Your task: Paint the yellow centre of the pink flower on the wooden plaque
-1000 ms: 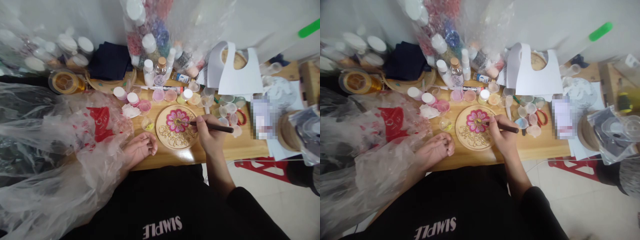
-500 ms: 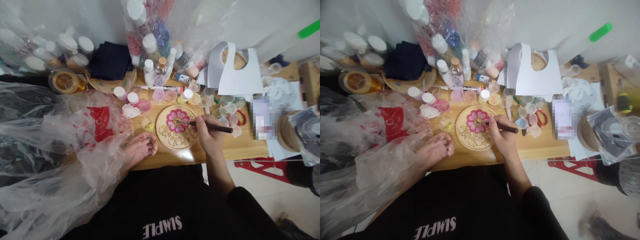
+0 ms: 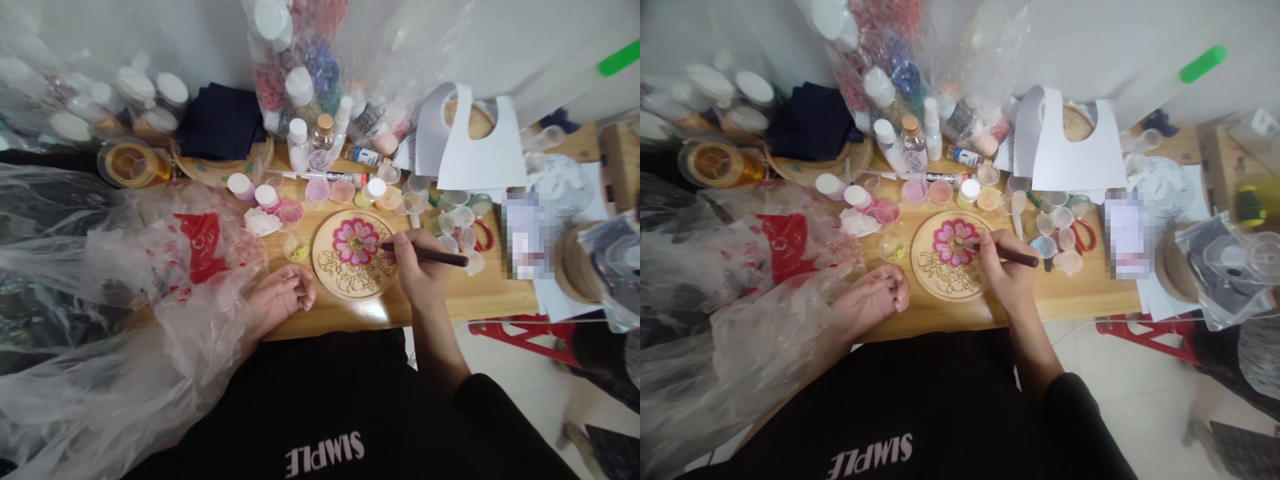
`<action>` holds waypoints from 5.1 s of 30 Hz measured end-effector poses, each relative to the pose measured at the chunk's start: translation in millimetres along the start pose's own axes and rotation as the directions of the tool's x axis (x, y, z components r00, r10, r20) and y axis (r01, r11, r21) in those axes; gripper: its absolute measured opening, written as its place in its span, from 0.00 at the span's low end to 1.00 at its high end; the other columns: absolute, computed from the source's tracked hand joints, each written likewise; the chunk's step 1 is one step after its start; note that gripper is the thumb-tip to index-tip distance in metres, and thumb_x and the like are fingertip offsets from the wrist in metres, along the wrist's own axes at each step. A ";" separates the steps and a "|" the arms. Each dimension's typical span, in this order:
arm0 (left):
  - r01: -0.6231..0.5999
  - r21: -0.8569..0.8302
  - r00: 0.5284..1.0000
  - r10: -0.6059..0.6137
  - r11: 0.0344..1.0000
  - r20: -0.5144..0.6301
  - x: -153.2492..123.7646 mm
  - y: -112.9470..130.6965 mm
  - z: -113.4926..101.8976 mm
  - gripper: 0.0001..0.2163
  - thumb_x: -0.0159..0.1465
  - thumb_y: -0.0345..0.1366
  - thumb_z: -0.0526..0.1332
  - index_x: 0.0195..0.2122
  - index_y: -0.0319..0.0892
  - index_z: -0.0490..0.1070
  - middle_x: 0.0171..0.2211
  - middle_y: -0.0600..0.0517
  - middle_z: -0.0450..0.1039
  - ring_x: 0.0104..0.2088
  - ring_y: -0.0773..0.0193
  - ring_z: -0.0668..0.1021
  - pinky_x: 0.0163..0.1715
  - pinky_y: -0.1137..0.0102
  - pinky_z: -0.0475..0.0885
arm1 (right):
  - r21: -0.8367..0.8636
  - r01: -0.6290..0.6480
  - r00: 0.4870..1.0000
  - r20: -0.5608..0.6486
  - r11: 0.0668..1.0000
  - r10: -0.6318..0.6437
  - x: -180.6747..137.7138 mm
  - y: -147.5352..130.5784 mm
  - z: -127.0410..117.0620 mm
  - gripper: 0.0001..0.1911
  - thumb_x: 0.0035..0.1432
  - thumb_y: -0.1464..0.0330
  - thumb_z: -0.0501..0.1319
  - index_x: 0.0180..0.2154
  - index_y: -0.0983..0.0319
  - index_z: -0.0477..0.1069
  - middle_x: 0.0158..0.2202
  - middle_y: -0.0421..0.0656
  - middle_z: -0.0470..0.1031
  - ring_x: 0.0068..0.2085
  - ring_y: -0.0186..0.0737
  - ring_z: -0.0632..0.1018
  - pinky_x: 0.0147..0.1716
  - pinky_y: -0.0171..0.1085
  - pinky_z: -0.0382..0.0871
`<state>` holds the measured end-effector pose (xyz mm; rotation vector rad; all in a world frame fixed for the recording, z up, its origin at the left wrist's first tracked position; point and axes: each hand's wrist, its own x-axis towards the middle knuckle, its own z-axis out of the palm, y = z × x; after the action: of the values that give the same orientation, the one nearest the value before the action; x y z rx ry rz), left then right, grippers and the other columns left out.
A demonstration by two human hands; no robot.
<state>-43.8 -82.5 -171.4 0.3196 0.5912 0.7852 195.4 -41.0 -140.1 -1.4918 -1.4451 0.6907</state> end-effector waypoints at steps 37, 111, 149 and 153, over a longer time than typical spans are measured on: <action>-0.010 -0.014 1.000 0.010 1.000 0.015 -0.1 -1.4 -1.6 0.10 0.62 0.39 0.65 0.39 0.39 0.71 0.28 0.51 0.74 0.28 0.68 0.74 0.30 0.73 0.66 | 0.012 -0.015 0.999 -0.030 1.000 0.015 -0.7 2.5 0.9 0.17 0.62 0.59 0.60 0.24 0.61 0.72 0.20 0.37 0.73 0.21 0.30 0.72 0.23 0.33 0.64; -0.036 -0.017 0.998 0.037 0.999 0.048 -0.2 -0.3 -0.3 0.09 0.63 0.37 0.63 0.39 0.37 0.69 0.29 0.50 0.74 0.29 0.67 0.74 0.31 0.72 0.66 | 0.017 -0.021 1.000 0.009 1.000 0.021 -4.5 0.3 -0.1 0.18 0.62 0.60 0.60 0.22 0.60 0.71 0.18 0.36 0.70 0.20 0.30 0.70 0.21 0.33 0.62; -0.027 0.023 0.999 0.027 0.999 0.028 0.3 -0.5 -1.2 0.10 0.62 0.39 0.64 0.38 0.39 0.70 0.28 0.52 0.73 0.28 0.68 0.74 0.30 0.73 0.67 | 0.026 0.002 1.000 -0.006 1.000 -0.002 -5.6 2.2 -2.6 0.14 0.62 0.63 0.61 0.25 0.60 0.74 0.20 0.36 0.71 0.20 0.30 0.71 0.21 0.34 0.62; -0.026 0.004 0.999 0.026 1.000 0.037 0.4 0.1 -0.2 0.09 0.62 0.38 0.65 0.38 0.39 0.70 0.28 0.51 0.74 0.28 0.69 0.74 0.30 0.74 0.67 | 0.020 0.010 1.000 -0.006 1.000 -0.010 -5.1 1.2 -2.1 0.15 0.62 0.62 0.60 0.24 0.60 0.74 0.20 0.36 0.71 0.21 0.30 0.71 0.21 0.33 0.63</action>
<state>-43.8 -82.1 -171.7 0.3458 0.5548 0.8018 197.1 -46.3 -141.2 -1.4694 -1.4362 0.6919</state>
